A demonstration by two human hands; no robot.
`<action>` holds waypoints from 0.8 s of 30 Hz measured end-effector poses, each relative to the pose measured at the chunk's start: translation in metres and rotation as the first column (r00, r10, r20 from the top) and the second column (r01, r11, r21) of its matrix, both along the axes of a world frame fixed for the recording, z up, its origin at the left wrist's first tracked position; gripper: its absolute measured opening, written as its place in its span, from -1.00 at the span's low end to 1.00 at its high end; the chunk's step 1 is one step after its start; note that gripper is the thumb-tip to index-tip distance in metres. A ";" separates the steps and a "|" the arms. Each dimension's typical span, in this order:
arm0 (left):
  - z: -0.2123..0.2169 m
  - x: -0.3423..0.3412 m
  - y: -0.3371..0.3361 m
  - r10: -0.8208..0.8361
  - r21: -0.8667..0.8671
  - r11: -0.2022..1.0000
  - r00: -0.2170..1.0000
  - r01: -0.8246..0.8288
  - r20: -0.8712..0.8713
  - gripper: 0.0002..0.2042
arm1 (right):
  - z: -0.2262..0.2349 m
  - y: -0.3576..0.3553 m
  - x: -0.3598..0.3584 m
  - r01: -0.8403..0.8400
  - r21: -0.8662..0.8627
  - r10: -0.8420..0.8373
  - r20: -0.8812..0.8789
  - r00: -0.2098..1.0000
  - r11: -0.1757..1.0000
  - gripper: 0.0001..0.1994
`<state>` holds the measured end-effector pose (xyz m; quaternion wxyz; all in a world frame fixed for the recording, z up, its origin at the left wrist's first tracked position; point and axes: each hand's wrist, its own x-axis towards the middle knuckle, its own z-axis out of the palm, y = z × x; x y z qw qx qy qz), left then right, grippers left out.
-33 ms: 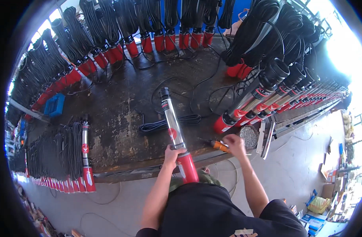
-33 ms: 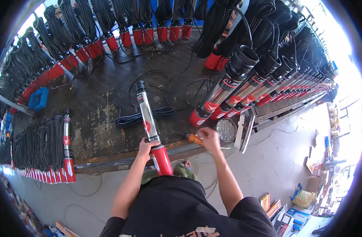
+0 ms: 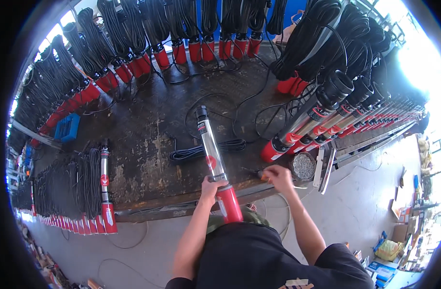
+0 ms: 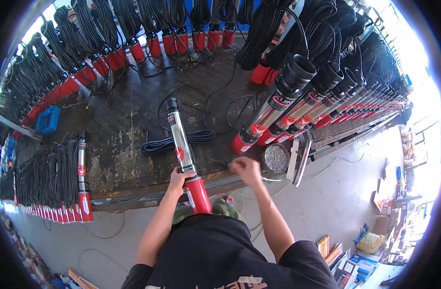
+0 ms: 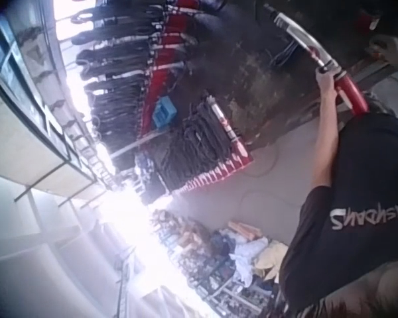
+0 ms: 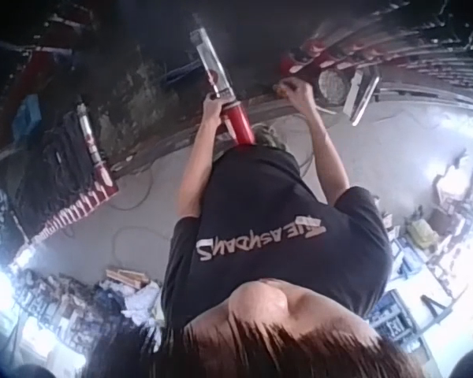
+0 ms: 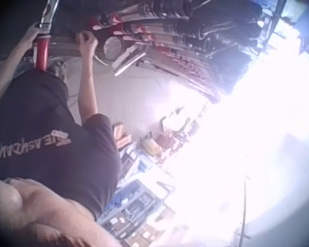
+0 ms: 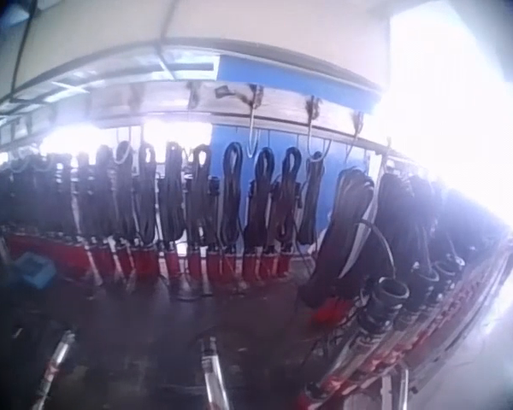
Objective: The person assembles water pumps by attaching components to long metal cylinders and securing them with a pneumatic tool before organizing the units on a workbench.
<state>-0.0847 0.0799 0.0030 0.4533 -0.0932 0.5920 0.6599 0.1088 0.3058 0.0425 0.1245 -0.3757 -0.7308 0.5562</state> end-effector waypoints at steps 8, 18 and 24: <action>0.011 -0.001 0.003 0.014 -0.049 0.999 1.000 -0.014 0.001 -0.35 | 0.003 -0.075 -0.095 -0.215 -0.173 0.219 0.002 0.976 0.961 -0.80; 0.005 -0.003 0.000 -0.018 -0.076 0.997 1.000 0.018 0.003 -0.33 | -0.059 -0.071 -0.099 -0.001 -0.765 0.015 0.011 1.000 0.644 -0.57; 0.012 -0.002 0.006 -0.017 -0.041 0.999 0.999 0.018 0.037 -0.38 | -0.108 -0.025 -0.032 0.550 -0.832 -0.632 0.468 0.618 -0.078 -0.53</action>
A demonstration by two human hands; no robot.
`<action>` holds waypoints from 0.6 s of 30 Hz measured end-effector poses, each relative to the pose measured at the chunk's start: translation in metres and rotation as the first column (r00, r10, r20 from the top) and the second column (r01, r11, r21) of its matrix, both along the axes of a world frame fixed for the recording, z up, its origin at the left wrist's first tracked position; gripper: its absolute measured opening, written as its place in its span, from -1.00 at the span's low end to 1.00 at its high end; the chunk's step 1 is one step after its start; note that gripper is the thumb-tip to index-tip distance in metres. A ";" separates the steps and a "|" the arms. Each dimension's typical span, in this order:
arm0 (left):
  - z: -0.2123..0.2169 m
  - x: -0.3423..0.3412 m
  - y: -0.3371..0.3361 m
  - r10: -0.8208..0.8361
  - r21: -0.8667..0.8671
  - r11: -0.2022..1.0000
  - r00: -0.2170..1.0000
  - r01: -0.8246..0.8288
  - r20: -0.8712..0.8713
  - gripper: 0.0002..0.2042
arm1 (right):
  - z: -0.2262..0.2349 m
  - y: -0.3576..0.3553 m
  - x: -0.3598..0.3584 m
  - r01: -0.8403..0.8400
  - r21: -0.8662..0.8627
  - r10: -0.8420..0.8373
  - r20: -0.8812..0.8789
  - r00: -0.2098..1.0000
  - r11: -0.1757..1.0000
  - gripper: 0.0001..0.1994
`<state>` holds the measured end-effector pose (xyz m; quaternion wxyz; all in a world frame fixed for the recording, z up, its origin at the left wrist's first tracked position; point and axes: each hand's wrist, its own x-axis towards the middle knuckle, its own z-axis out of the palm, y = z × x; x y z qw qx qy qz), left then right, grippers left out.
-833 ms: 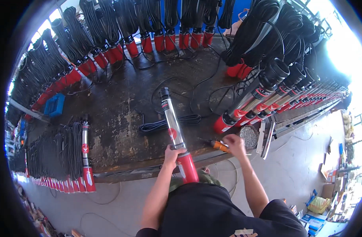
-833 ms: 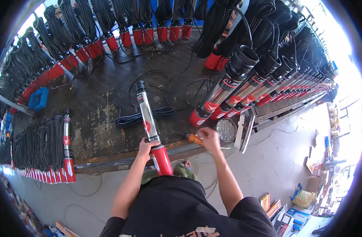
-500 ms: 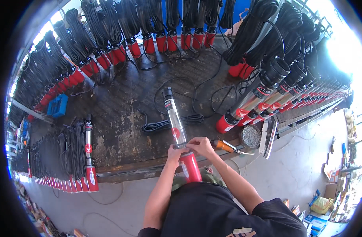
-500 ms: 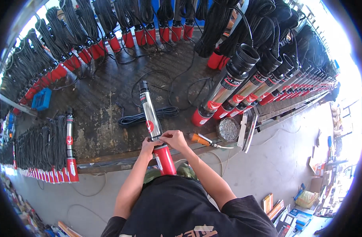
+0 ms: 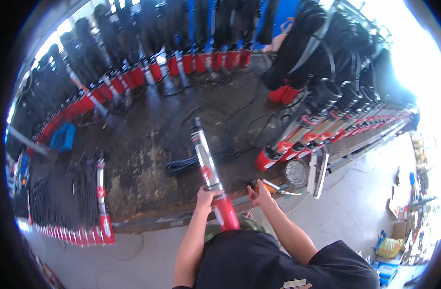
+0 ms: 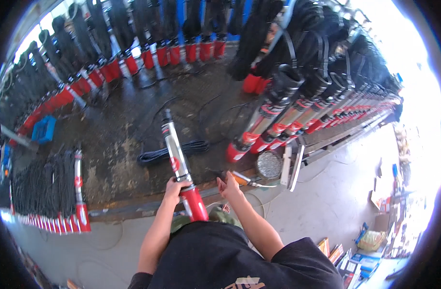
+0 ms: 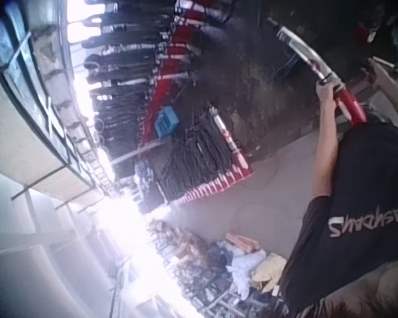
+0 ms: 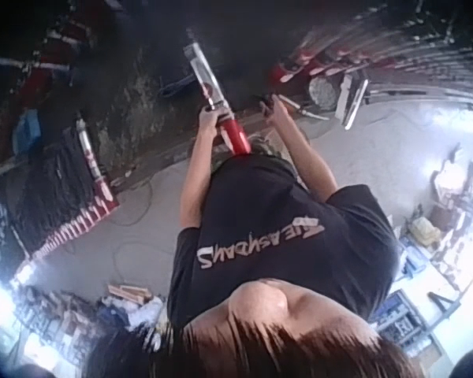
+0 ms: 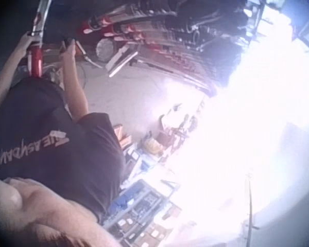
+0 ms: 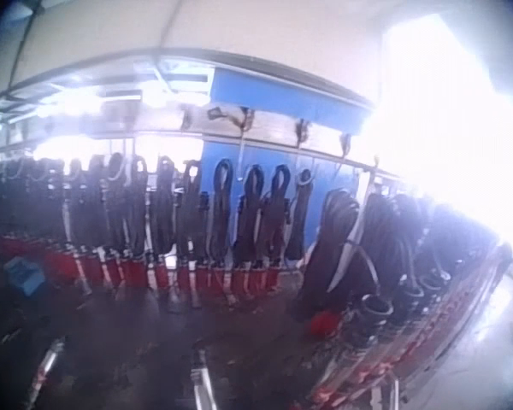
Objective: The person assembles water pumps by attaching components to long metal cylinders and securing them with a pneumatic tool before organizing the units on a workbench.
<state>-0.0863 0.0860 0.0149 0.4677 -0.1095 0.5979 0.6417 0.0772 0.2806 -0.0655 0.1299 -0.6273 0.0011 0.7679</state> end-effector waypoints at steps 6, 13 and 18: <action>-0.022 -0.002 -0.005 0.002 -0.003 1.000 0.999 -0.002 -0.033 -0.37 | 0.012 0.001 -0.021 0.147 0.075 -0.157 0.160 0.974 0.986 -0.53; -0.040 -0.006 -0.007 -0.001 0.007 1.000 0.998 0.001 -0.057 -0.50 | 0.062 -0.039 -0.030 0.366 -0.147 -0.391 -0.462 0.796 0.919 -0.55; -0.043 -0.009 -0.010 -0.086 0.028 0.996 0.994 0.088 -0.061 -0.35 | 0.169 -0.072 -0.092 0.341 0.012 -0.298 -0.458 0.837 0.940 -0.61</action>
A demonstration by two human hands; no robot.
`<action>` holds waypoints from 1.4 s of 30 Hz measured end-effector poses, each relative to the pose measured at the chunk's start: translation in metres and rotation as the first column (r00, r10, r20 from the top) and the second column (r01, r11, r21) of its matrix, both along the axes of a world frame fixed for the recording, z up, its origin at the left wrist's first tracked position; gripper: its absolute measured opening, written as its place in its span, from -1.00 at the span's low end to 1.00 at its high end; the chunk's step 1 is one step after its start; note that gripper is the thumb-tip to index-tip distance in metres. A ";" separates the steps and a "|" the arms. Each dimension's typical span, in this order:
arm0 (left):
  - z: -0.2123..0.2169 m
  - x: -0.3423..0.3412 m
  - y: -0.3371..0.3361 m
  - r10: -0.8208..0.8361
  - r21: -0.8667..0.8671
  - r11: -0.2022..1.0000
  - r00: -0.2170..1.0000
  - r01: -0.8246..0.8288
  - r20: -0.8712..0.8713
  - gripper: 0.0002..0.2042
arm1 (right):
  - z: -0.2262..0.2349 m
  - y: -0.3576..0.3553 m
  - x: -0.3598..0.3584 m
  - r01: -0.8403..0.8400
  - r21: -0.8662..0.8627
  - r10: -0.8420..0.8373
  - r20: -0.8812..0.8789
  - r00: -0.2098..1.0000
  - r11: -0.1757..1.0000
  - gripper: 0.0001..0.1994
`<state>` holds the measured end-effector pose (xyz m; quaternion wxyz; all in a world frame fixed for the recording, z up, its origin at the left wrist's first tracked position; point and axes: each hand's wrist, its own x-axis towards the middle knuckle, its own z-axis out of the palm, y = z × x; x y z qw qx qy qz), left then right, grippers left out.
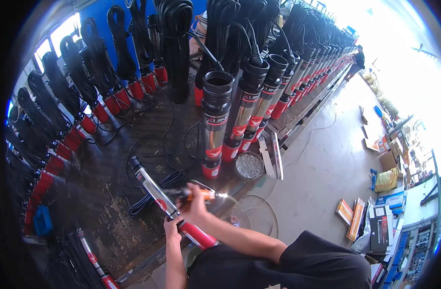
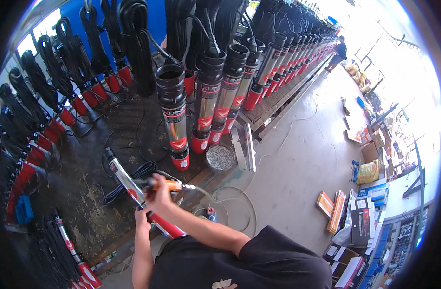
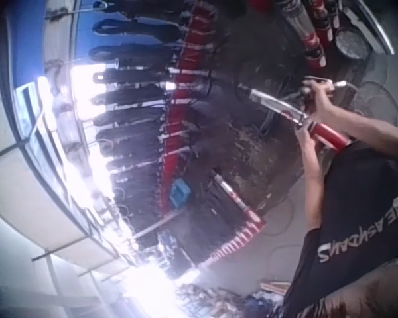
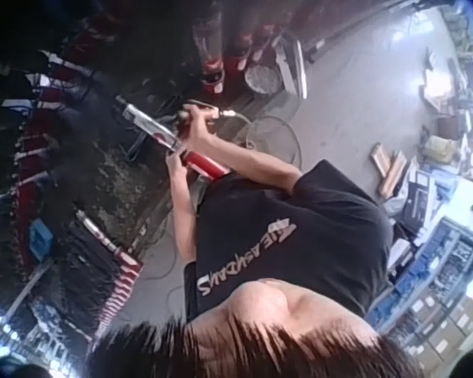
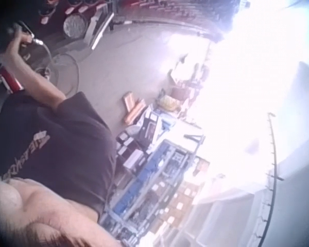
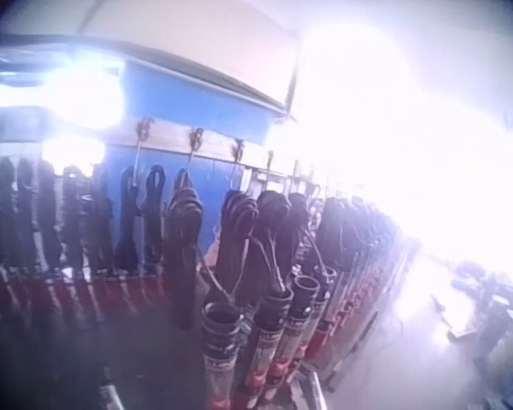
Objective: The person assembles water pumps by attaching components to long metal cylinders and securing them with a pneumatic tool before organizing the units on a workbench.
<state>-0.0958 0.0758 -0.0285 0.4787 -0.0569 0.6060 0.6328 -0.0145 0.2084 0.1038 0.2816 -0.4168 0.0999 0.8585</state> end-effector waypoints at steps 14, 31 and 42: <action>-0.012 -0.010 0.004 0.144 0.226 0.958 0.978 -0.176 0.152 -0.51 | 0.054 -0.059 -0.032 -0.206 0.933 -0.131 0.174 0.976 -0.295 -0.54; 0.020 0.005 0.005 0.103 -0.016 0.995 0.995 -0.103 0.009 -0.39 | -0.032 -0.007 -0.001 -0.084 0.893 -0.007 0.097 0.995 0.443 -0.75; 0.025 0.002 0.005 0.094 -0.044 0.995 0.996 -0.093 0.009 -0.36 | -0.043 -0.006 -0.004 -0.096 0.903 -0.043 0.125 0.991 0.418 -0.77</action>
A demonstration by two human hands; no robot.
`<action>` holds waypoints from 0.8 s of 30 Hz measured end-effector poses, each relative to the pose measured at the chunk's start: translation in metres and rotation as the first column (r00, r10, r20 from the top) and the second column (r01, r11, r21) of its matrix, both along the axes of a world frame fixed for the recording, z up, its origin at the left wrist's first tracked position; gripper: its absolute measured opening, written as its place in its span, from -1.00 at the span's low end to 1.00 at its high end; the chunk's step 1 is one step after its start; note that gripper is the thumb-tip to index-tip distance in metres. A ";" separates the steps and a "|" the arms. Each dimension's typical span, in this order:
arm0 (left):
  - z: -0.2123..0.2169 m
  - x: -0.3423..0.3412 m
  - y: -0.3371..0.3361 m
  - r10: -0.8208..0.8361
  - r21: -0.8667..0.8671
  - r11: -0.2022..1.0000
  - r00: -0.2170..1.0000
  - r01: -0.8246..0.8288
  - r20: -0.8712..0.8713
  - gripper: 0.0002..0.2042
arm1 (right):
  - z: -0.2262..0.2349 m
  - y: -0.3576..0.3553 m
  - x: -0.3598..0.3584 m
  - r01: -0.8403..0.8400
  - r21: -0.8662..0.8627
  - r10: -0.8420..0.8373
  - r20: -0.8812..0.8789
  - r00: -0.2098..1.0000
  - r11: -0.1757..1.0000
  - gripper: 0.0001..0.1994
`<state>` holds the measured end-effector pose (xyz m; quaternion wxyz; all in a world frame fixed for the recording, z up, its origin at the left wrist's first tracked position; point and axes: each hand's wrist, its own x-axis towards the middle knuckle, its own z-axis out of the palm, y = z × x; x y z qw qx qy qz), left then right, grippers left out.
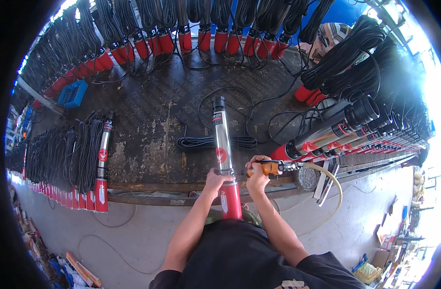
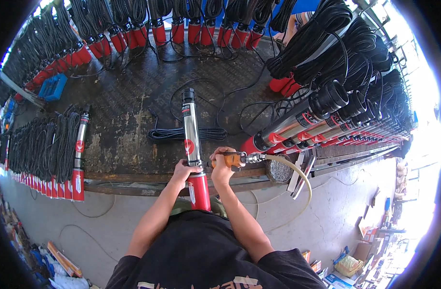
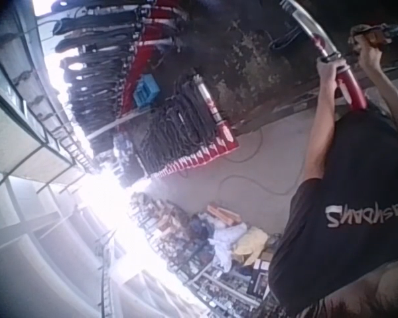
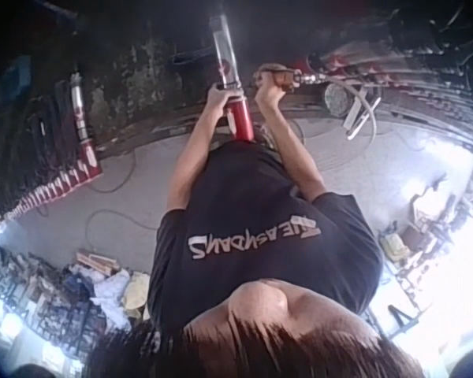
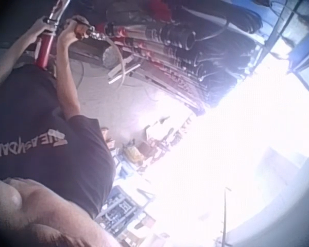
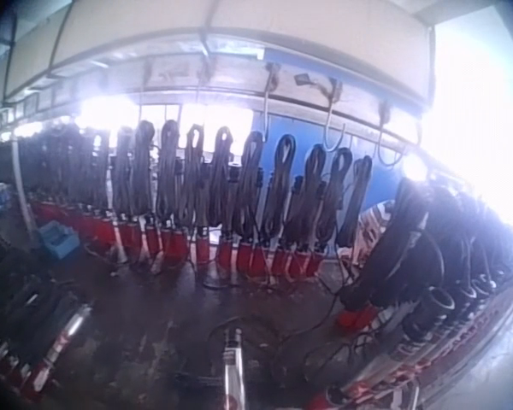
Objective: The person assembles water pumps by attaching components to long metal cylinders and securing them with a pneumatic tool before organizing the units on a workbench.
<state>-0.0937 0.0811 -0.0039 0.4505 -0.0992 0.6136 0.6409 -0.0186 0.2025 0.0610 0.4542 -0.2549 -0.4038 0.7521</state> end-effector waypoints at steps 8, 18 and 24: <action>-0.003 -0.001 0.000 -0.014 0.000 1.000 1.000 0.014 0.009 -0.36 | -0.004 0.002 -0.001 -0.007 0.009 0.007 -0.028 1.000 1.000 -0.76; -0.007 0.000 0.000 -0.010 0.001 1.000 1.000 0.010 0.001 -0.35 | -0.007 0.000 -0.007 -0.003 0.011 0.003 -0.034 0.999 1.000 -0.76; 0.002 0.000 -0.001 -0.013 -0.004 1.000 1.000 0.013 0.011 -0.34 | -0.005 -0.002 -0.006 -0.002 -0.012 0.002 -0.036 0.999 1.000 -0.76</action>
